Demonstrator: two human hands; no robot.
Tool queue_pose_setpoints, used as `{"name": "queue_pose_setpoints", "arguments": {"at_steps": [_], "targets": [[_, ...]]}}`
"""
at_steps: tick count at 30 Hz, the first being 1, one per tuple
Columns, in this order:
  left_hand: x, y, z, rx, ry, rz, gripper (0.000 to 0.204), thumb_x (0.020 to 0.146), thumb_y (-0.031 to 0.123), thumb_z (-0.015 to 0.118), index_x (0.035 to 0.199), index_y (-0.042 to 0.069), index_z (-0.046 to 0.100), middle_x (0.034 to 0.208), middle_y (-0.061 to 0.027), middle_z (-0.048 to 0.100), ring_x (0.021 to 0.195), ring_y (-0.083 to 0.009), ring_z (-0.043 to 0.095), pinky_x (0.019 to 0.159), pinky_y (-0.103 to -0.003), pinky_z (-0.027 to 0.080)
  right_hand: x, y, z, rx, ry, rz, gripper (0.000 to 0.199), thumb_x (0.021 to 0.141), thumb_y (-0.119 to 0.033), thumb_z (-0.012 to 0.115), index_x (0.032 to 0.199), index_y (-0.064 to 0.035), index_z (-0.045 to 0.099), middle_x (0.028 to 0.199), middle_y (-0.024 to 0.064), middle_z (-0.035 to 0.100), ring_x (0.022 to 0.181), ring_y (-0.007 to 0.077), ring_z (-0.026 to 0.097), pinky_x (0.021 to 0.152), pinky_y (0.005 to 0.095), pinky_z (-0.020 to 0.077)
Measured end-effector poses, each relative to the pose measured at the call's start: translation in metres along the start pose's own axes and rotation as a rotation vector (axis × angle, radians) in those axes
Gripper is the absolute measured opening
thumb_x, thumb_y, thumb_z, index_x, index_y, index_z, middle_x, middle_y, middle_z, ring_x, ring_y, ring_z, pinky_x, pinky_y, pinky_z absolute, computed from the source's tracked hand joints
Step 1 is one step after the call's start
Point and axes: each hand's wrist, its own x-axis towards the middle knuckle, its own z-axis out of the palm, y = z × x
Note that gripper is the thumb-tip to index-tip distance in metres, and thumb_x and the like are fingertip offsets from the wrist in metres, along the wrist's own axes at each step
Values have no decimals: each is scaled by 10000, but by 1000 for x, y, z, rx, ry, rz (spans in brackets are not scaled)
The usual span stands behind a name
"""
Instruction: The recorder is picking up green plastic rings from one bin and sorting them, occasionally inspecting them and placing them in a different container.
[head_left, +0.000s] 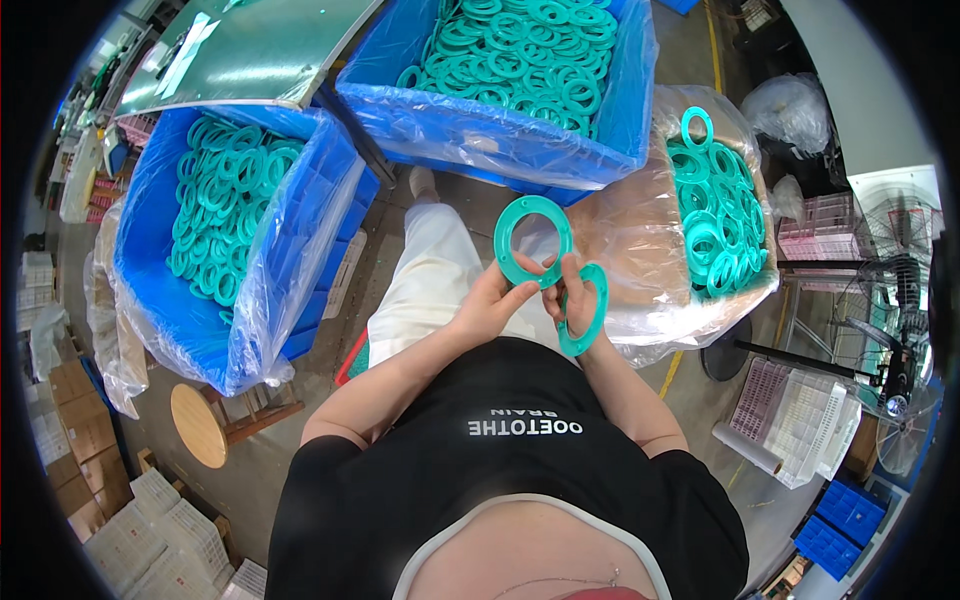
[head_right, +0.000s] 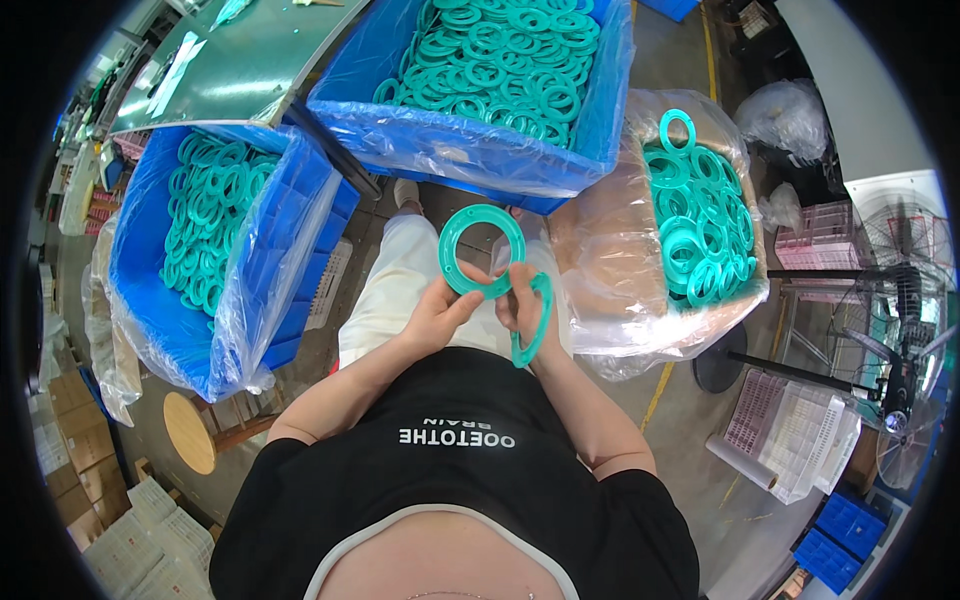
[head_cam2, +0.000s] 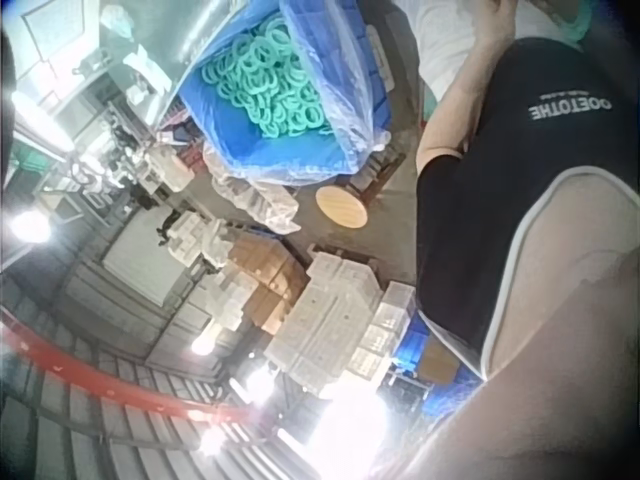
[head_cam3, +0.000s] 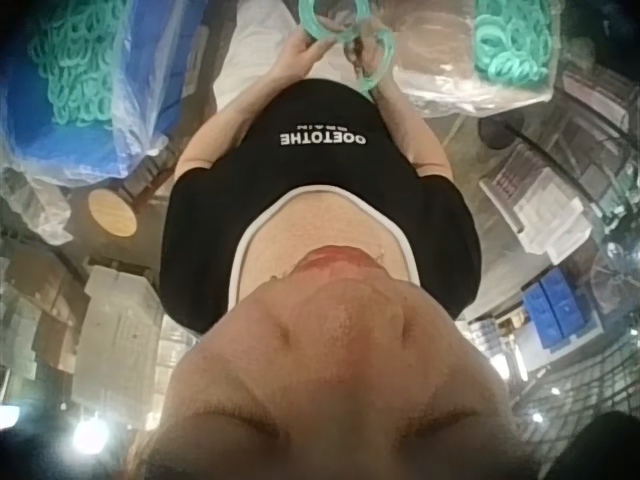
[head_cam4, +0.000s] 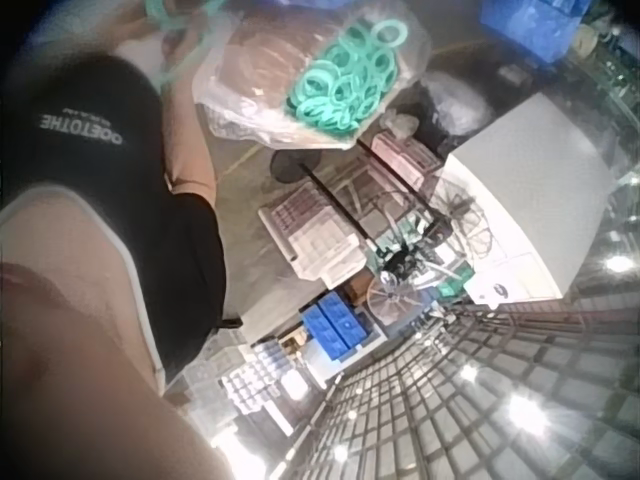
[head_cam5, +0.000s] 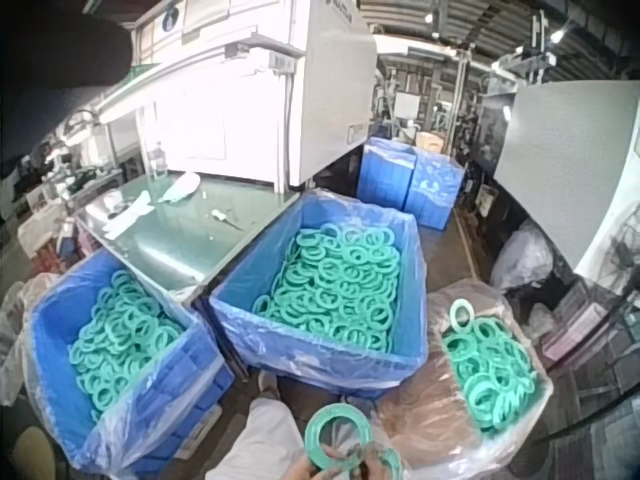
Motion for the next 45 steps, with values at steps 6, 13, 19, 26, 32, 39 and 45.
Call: {"name": "queue_pose_setpoints", "arguments": {"at_steps": [6,13,19,26,32,39,45], "targets": [[0,-12,-9,-84,140,-180,136,953,161,495,1042,58,500,663,50,422,514,-24,353,459,-197,273,-1,-1,-6,-317,36,-185,181,886,-201,615,846,-36,553,584,18,530,476,66,498,430,204,367],[3,-19,-16,-290,190,-442,154,960,222,491,1016,79,489,631,67,347,490,-15,263,427,-188,198,-1,13,-15,-502,49,-324,159,854,-142,651,831,-20,553,643,34,566,585,98,601,471,241,432],[3,-15,-10,-191,104,-375,176,943,105,424,1109,58,460,670,44,366,517,-23,275,443,-182,209,5,9,-28,-441,30,-290,159,872,-163,631,837,-26,558,633,34,568,537,92,568,452,233,414],[8,-1,-4,-177,26,-312,230,892,34,375,1038,-4,549,661,22,425,524,-28,305,450,-170,226,45,-50,-111,-249,449,-454,186,877,-216,633,850,-42,571,631,25,581,512,61,520,406,187,353],[2,-14,-13,-189,64,-413,214,880,47,405,918,-17,606,646,30,444,499,-21,315,436,-168,220,66,-91,-194,198,475,-338,286,895,-275,607,1004,-13,577,735,47,614,546,68,525,443,165,362],[8,-1,7,40,9,-495,208,908,106,499,1046,-4,610,662,63,443,535,-14,337,475,-170,255,43,-39,-59,-50,11,-161,462,966,-379,415,870,26,614,678,82,614,559,116,560,464,203,406],[13,13,4,405,215,-16,271,891,81,547,1153,25,592,659,67,446,608,-26,392,559,-195,331,29,-21,-17,-468,-554,255,479,950,-344,444,617,-21,567,520,68,552,379,139,495,385,223,384]]}}
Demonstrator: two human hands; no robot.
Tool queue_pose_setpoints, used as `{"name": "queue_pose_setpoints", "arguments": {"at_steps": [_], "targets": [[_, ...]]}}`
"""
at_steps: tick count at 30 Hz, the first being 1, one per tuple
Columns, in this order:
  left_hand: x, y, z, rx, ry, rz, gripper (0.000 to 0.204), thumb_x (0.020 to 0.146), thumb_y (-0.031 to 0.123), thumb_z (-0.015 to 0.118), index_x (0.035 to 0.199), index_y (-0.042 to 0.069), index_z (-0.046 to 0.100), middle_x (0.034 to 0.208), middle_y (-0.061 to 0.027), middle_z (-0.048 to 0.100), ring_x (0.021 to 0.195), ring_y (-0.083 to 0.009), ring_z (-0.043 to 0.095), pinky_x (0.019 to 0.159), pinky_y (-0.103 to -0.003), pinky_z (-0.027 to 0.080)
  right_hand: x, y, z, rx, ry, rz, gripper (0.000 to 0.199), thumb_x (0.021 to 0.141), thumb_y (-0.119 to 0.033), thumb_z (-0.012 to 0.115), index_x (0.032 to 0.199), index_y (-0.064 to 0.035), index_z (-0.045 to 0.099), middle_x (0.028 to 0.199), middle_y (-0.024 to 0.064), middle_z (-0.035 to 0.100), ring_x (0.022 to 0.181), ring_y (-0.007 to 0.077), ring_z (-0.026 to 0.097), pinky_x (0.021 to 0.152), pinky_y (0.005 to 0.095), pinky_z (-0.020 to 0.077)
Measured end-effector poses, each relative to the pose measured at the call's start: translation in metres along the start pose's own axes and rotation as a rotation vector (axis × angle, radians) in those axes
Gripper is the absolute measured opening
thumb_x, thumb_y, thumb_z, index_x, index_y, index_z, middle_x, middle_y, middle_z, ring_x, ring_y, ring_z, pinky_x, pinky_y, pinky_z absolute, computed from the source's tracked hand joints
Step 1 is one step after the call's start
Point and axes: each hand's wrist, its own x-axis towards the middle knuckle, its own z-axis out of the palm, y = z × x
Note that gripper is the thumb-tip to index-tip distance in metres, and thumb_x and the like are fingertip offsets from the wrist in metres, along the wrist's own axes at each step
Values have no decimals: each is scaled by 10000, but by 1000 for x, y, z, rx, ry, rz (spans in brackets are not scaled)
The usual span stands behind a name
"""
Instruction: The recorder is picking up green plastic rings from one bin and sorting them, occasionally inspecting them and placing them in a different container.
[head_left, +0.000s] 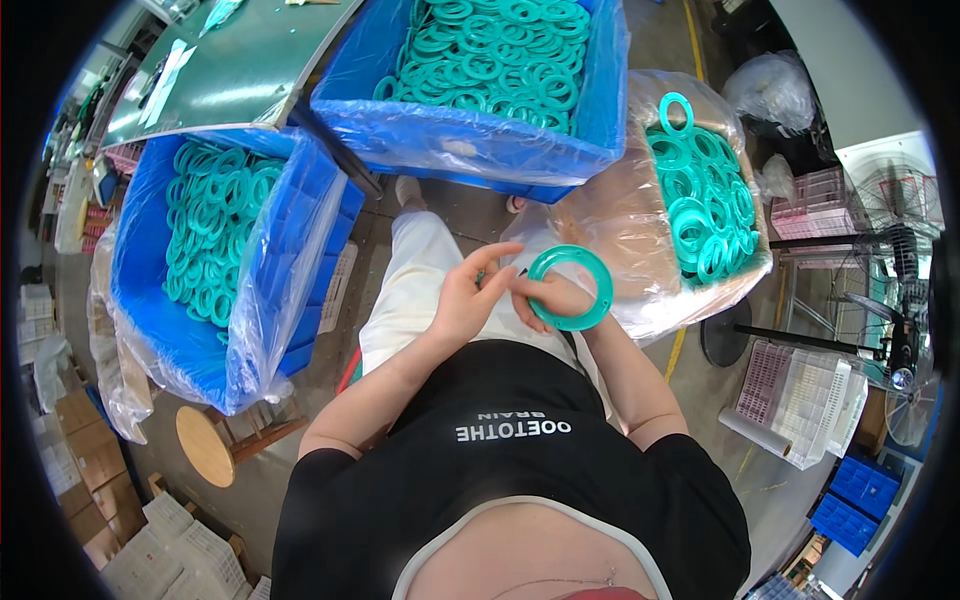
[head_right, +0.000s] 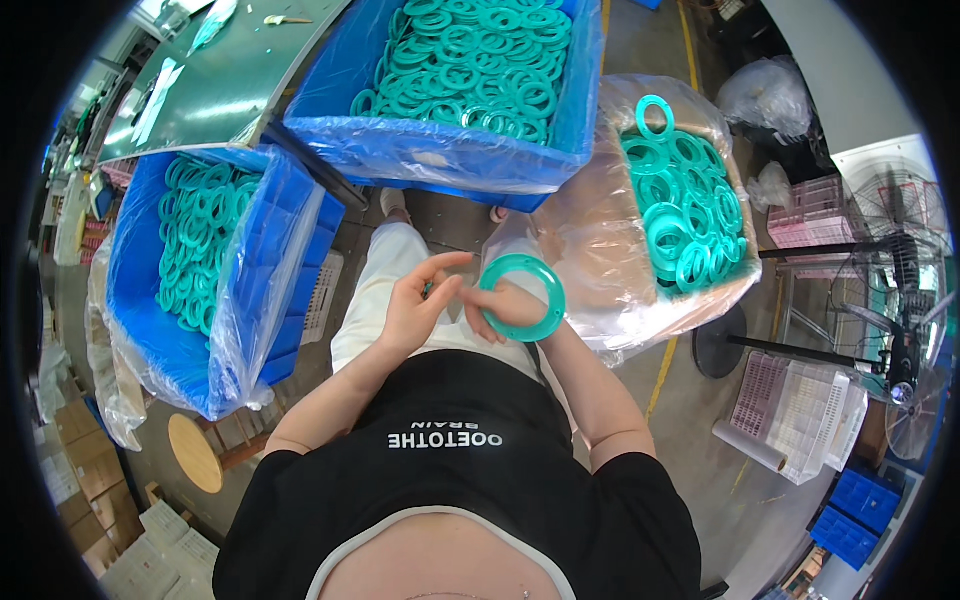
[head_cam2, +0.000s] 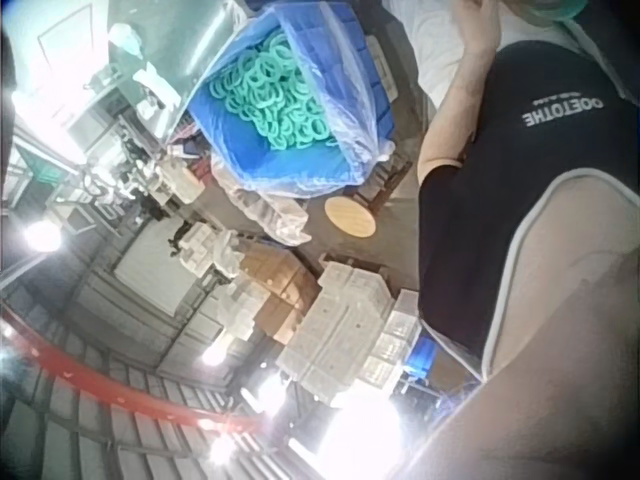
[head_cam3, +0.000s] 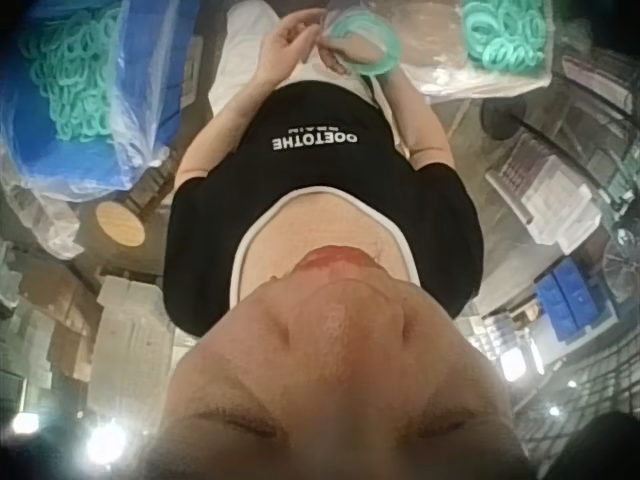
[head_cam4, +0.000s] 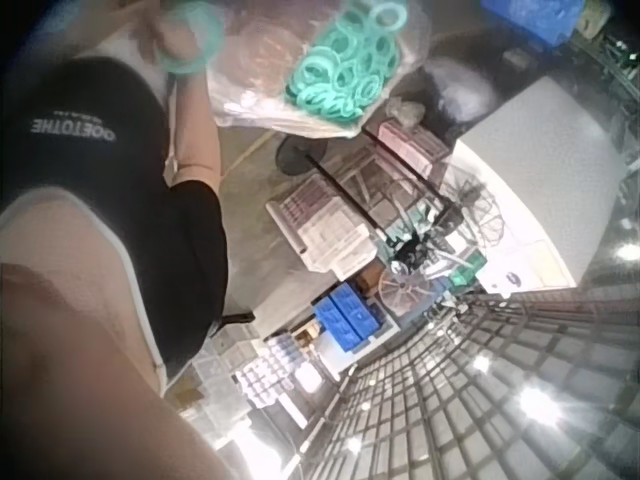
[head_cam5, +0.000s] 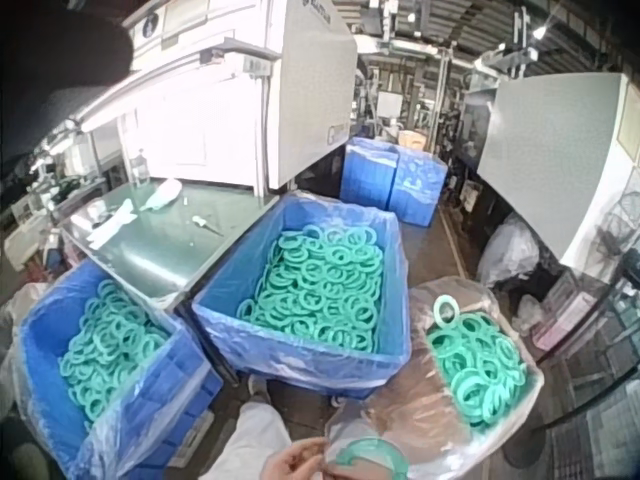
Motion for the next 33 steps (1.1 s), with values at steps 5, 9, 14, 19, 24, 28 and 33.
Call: {"name": "queue_pose_setpoints", "arguments": {"at_steps": [5,9,14,19,24,28,33], "targets": [[4,7,-5,28,-252,-153,246,928,135,527,1078,-41,611,902,-64,643,834,-99,580,734,-226,455,-1,-5,22,-217,-211,276,475,912,-356,506,571,-32,571,464,50,508,363,121,482,337,234,349],[12,-3,-21,-9,-439,-91,267,939,163,509,1087,-36,608,926,-64,641,848,-100,578,738,-223,448,-5,-5,22,-144,-230,277,450,895,-339,552,566,-33,577,460,40,503,352,115,469,322,234,327],[6,-9,-22,-260,-555,-306,216,923,176,531,983,-5,632,938,-48,645,828,-71,573,738,-214,453,-3,3,25,-12,-291,258,424,881,-330,584,577,-34,584,456,37,500,342,114,461,320,232,321],[3,-12,-15,-282,-408,-317,180,903,160,560,964,1,620,848,-30,639,743,-67,582,655,-227,462,9,12,27,-101,-229,256,436,901,-332,546,597,-22,576,460,54,508,341,117,469,313,230,337],[-1,-11,-5,23,-171,-171,167,901,160,569,959,9,611,768,-23,626,719,-78,591,615,-260,460,18,28,16,-4,-234,147,430,907,-316,504,611,-15,583,454,63,507,340,119,476,310,226,351],[1,-20,-4,512,-43,250,172,924,156,528,925,-2,596,735,-9,600,688,-83,568,599,-267,440,16,23,17,20,-226,167,417,906,-297,479,634,-3,595,452,65,506,340,117,476,311,227,355],[4,-26,-9,-371,-183,-317,218,968,184,425,941,17,562,664,33,442,555,-51,389,485,-195,309,5,11,13,-65,-262,172,424,882,-364,571,651,-9,596,466,51,505,353,112,464,330,230,348]]}}
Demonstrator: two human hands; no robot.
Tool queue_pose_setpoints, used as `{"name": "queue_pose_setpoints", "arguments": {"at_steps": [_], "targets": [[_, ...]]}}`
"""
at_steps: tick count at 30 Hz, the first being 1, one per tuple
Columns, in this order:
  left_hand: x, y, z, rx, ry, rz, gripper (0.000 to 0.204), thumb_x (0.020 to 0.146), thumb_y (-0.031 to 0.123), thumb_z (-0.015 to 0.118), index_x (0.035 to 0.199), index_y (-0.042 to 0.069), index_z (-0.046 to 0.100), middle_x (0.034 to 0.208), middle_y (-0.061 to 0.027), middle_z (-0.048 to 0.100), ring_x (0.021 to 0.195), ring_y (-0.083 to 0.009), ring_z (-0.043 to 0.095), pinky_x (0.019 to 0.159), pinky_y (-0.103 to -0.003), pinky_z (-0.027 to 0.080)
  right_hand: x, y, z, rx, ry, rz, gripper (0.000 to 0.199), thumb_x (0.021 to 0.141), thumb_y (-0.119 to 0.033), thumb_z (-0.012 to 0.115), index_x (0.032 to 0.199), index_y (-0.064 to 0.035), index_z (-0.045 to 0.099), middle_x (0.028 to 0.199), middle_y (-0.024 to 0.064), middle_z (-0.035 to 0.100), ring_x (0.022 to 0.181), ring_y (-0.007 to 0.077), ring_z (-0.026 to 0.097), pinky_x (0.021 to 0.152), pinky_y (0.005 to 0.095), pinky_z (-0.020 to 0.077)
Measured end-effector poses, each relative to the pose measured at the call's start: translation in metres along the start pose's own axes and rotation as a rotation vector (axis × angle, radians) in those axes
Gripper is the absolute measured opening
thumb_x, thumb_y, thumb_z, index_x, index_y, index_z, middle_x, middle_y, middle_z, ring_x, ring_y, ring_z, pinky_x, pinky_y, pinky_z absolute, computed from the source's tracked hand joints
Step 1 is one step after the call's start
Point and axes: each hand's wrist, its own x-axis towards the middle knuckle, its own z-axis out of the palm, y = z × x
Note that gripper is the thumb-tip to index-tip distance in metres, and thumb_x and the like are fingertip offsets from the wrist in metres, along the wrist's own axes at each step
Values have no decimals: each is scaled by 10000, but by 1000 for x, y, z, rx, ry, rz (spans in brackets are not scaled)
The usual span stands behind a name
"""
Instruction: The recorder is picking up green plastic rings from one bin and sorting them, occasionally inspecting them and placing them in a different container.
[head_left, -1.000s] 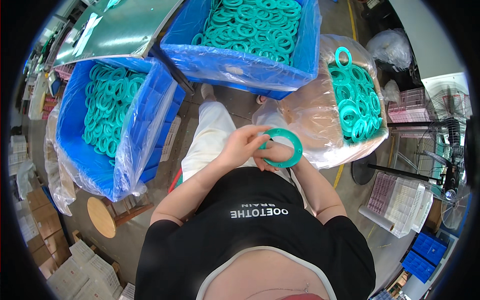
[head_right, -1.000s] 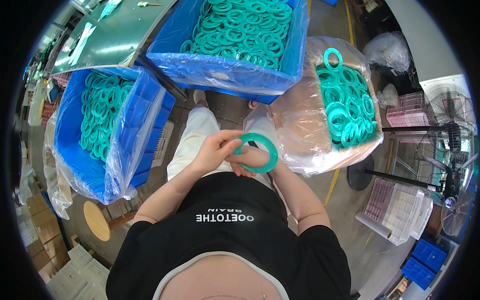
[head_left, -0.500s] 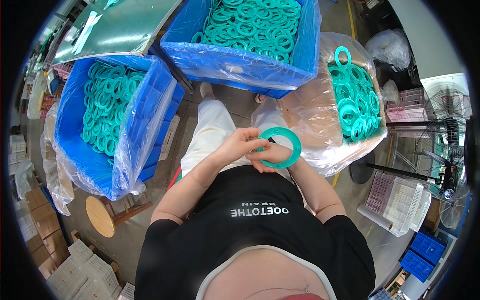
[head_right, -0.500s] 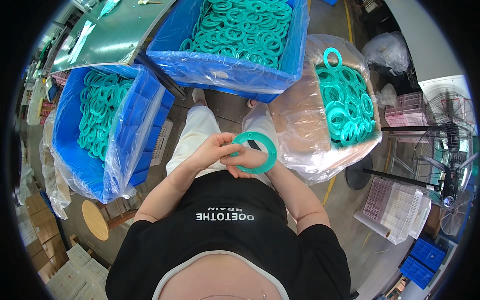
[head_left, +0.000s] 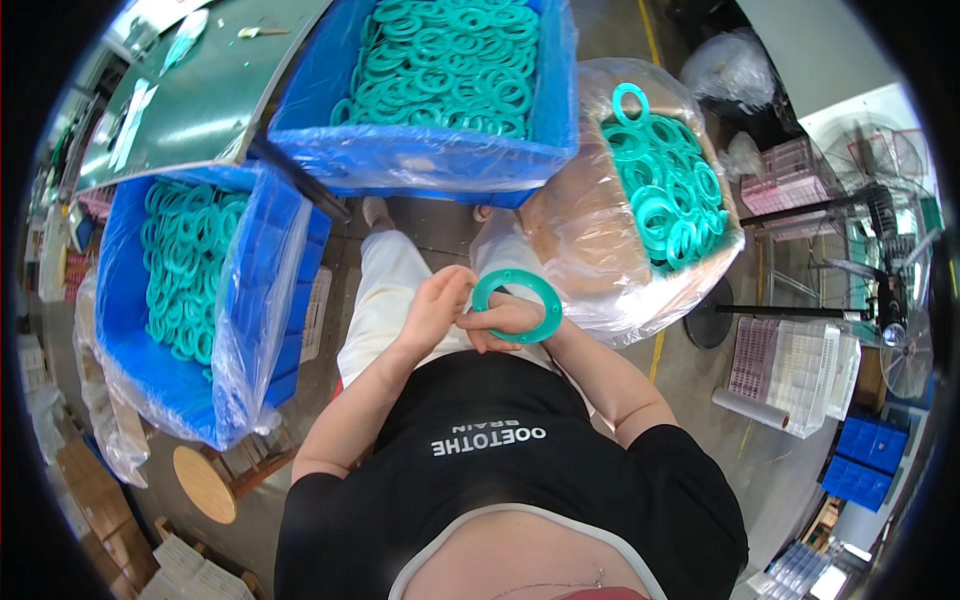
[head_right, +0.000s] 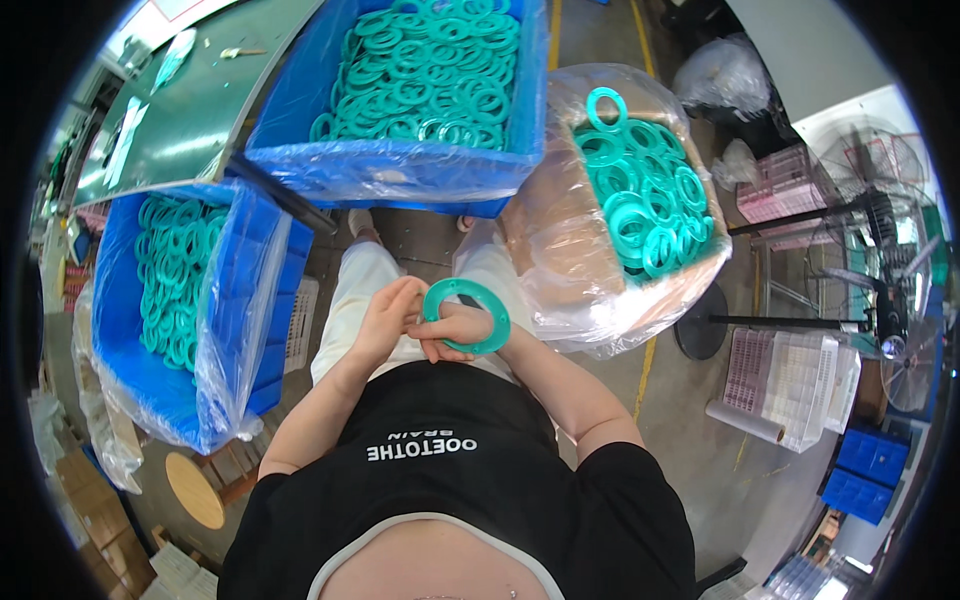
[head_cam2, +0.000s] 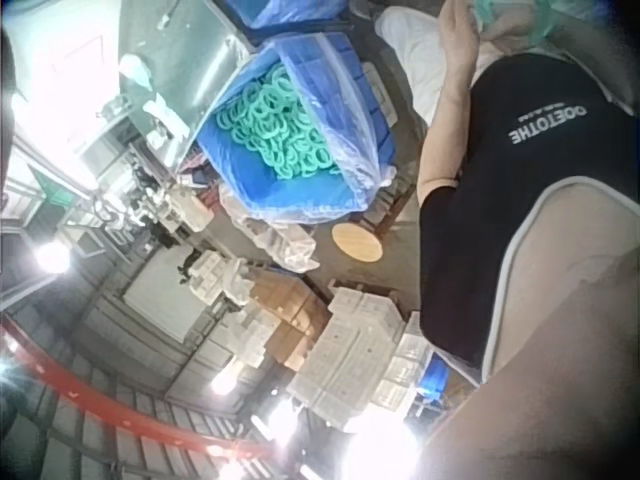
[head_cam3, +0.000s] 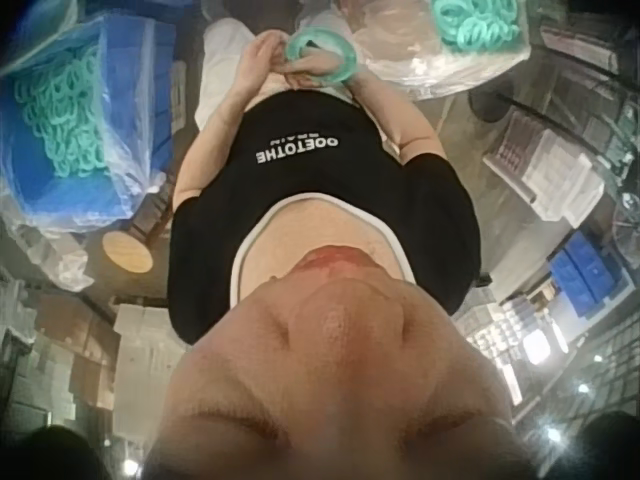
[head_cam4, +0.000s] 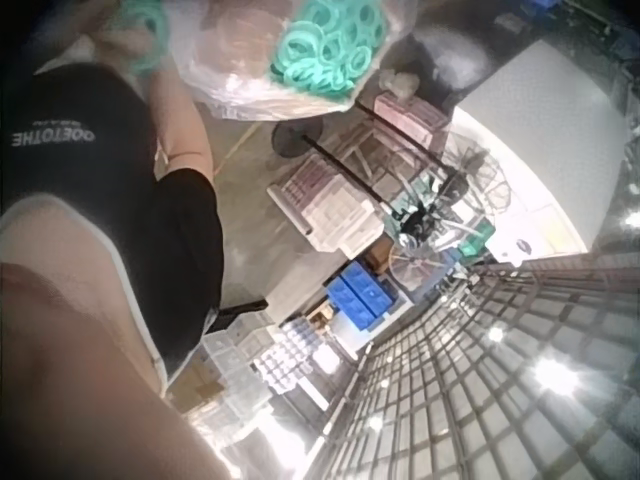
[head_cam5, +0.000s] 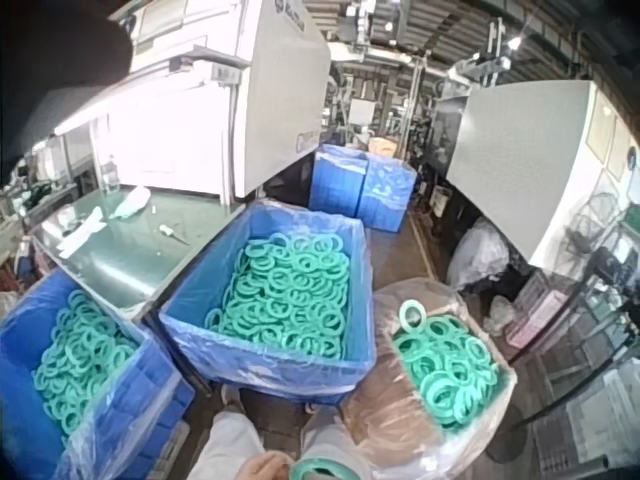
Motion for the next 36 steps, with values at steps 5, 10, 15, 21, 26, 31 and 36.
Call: {"name": "queue_pose_setpoints", "arguments": {"at_steps": [5,10,15,21,26,31,36], "targets": [[2,4,-14,-279,-18,-138,172,947,156,437,910,33,551,682,24,445,569,-38,381,480,-175,280,-61,-4,-65,-75,824,-169,358,817,-385,645,680,-55,616,545,4,509,435,83,462,384,241,343],[1,-8,-19,-241,10,-224,173,950,181,447,836,71,516,738,-21,523,613,-70,446,521,-190,340,-199,38,-236,-423,1735,-27,344,770,-381,635,747,-39,651,657,56,611,509,127,521,436,274,385],[-6,-15,-36,-357,15,-206,176,951,202,469,836,76,516,759,-27,538,637,-81,477,552,-208,376,-246,44,-271,-513,1855,340,594,746,-405,679,1159,3,555,945,182,642,749,273,656,654,381,540],[-60,-15,-129,-707,432,19,147,937,159,472,934,44,563,856,-50,566,763,-149,561,670,-244,455,-210,91,-285,-1286,1941,136,627,767,-408,683,1209,8,526,1162,227,560,1097,372,505,957,450,387],[-151,-119,-227,-675,938,-43,160,929,152,493,963,10,560,872,-71,574,787,-168,597,648,-264,515,-165,89,-243,-1410,1880,-43,527,769,-395,677,1224,-162,547,1274,121,496,1191,306,431,956,479,359],[-230,-223,-242,-692,1200,-286,150,905,132,504,978,16,567,812,-62,573,702,-154,608,580,-241,542,-128,70,-219,-1473,1786,-134,469,787,-372,657,1212,-197,562,1317,90,463,1231,289,393,987,489,315],[-244,-296,-276,-615,1340,-438,363,885,212,552,1174,-7,532,1055,-132,589,944,-265,598,766,-370,516,-117,44,-208,-1486,1623,-227,361,809,-305,637,1139,-162,618,1300,106,483,1213,290,423,994,471,315]]}}
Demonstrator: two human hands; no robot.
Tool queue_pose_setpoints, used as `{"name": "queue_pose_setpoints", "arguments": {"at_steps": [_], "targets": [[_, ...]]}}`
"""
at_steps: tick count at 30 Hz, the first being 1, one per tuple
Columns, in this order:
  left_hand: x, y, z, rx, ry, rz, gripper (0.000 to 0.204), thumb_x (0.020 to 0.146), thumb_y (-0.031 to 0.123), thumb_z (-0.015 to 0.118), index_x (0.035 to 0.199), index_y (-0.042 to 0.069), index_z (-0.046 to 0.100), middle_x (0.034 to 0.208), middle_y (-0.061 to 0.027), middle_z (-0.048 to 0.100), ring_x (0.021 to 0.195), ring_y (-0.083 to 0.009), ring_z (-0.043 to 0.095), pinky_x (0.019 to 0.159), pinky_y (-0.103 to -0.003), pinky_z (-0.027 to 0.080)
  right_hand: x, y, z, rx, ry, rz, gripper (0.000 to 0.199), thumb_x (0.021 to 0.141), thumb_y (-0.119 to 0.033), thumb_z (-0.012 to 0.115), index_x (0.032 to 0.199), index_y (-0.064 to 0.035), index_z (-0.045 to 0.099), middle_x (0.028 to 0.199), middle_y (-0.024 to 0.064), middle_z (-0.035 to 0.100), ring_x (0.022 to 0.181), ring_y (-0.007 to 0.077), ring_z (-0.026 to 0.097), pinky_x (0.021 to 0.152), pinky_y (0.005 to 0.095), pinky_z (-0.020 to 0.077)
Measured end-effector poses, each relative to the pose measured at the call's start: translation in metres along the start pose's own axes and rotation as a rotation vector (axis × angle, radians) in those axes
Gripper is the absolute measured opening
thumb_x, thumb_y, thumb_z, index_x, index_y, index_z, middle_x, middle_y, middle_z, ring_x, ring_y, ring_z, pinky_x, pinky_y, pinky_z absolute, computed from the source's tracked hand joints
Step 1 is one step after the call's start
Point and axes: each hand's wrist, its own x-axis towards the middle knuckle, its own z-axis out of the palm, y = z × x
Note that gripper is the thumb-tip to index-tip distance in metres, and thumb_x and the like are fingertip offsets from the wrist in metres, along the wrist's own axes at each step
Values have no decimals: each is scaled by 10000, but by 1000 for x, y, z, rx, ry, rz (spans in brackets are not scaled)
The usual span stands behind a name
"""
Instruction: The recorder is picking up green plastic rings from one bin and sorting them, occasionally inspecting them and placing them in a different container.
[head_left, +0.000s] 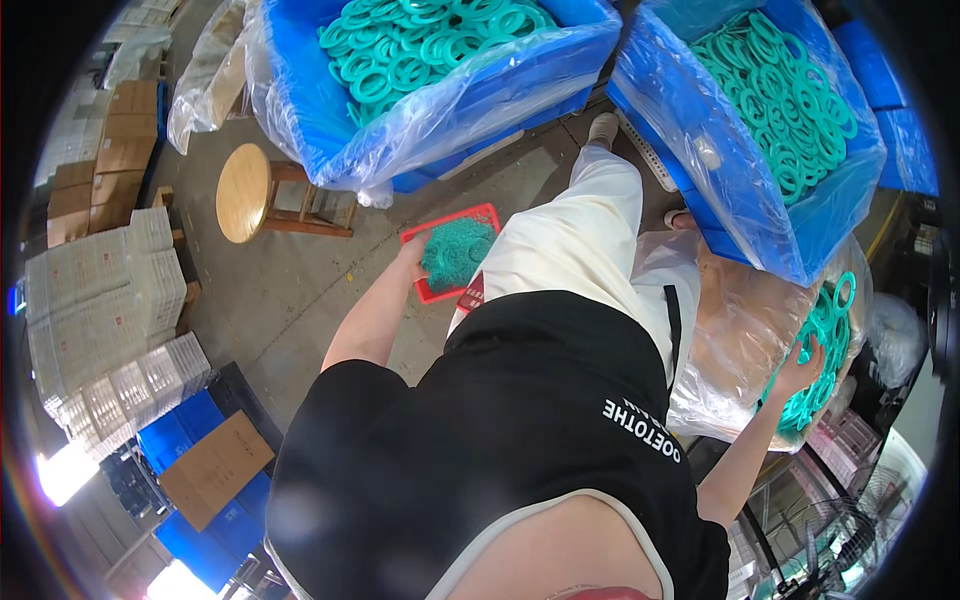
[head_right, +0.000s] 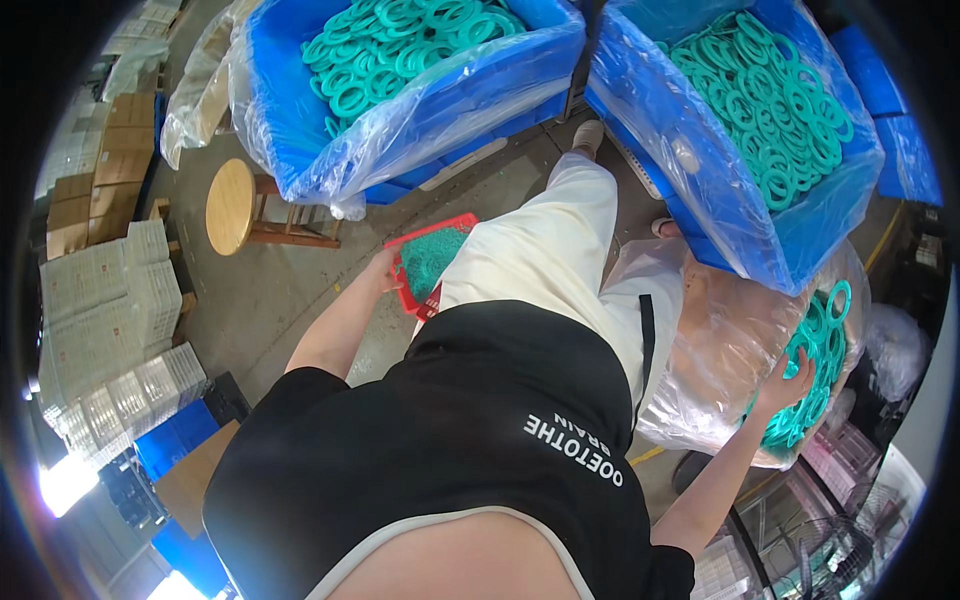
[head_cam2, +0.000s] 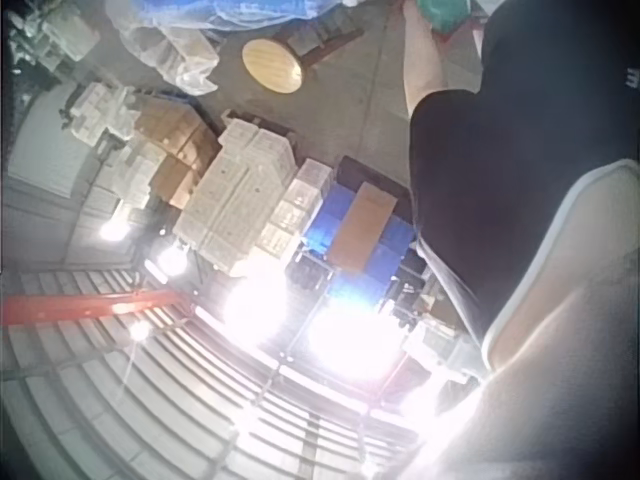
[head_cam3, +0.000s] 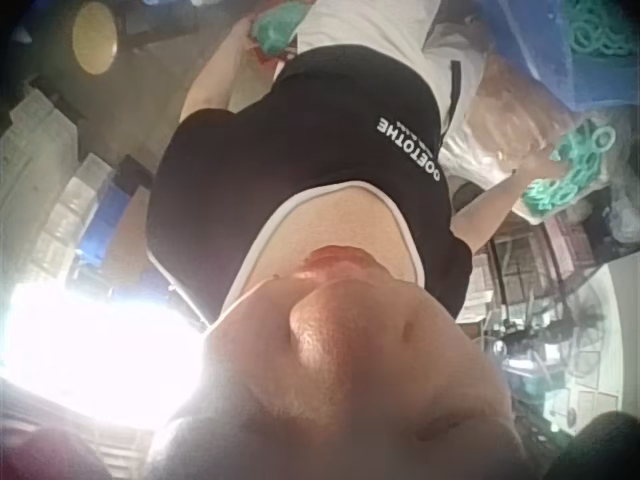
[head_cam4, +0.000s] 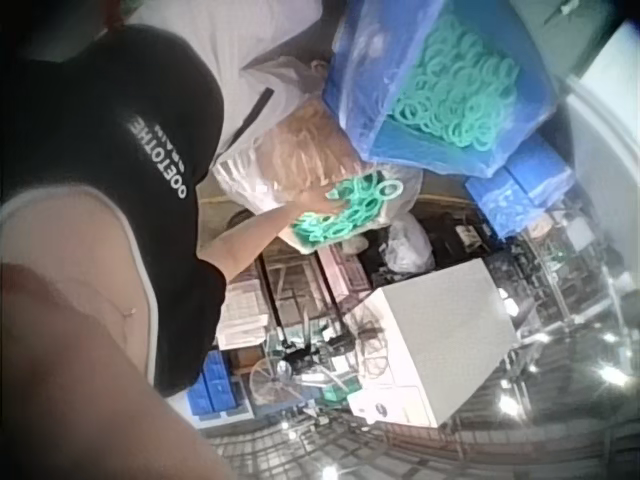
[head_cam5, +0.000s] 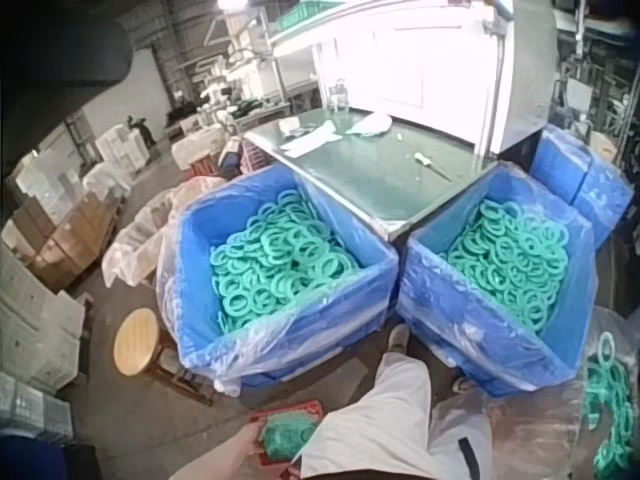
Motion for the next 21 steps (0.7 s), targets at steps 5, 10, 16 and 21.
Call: {"name": "queue_pose_setpoints", "arguments": {"at_steps": [5,10,16,21], "targets": [[78,-27,-57,-124,-231,-114,431,853,265,576,1176,-18,539,1109,-132,580,984,-264,572,819,-402,468,19,-22,7,202,-56,-149,317,806,-229,645,1094,-96,635,1234,153,532,1174,306,462,990,448,329],[35,-7,6,340,-193,241,269,813,274,586,972,61,631,915,-69,614,775,-149,564,593,-323,435,12,-41,-14,115,3,-278,294,783,-129,635,1069,-67,619,1191,175,548,1137,336,485,973,435,352],[-50,8,35,403,-294,156,309,849,225,534,1120,83,577,930,-14,644,714,-92,583,514,-214,430,10,-53,-7,266,-68,-124,323,731,-75,658,1049,-68,601,1173,179,543,1114,354,487,960,437,360],[-56,44,50,416,-352,174,264,910,198,494,1123,61,570,928,-48,651,668,-99,588,532,-205,473,18,-80,-16,160,-94,22,516,719,-76,671,1206,-94,504,1297,153,450,1199,337,415,975,465,327]]}}
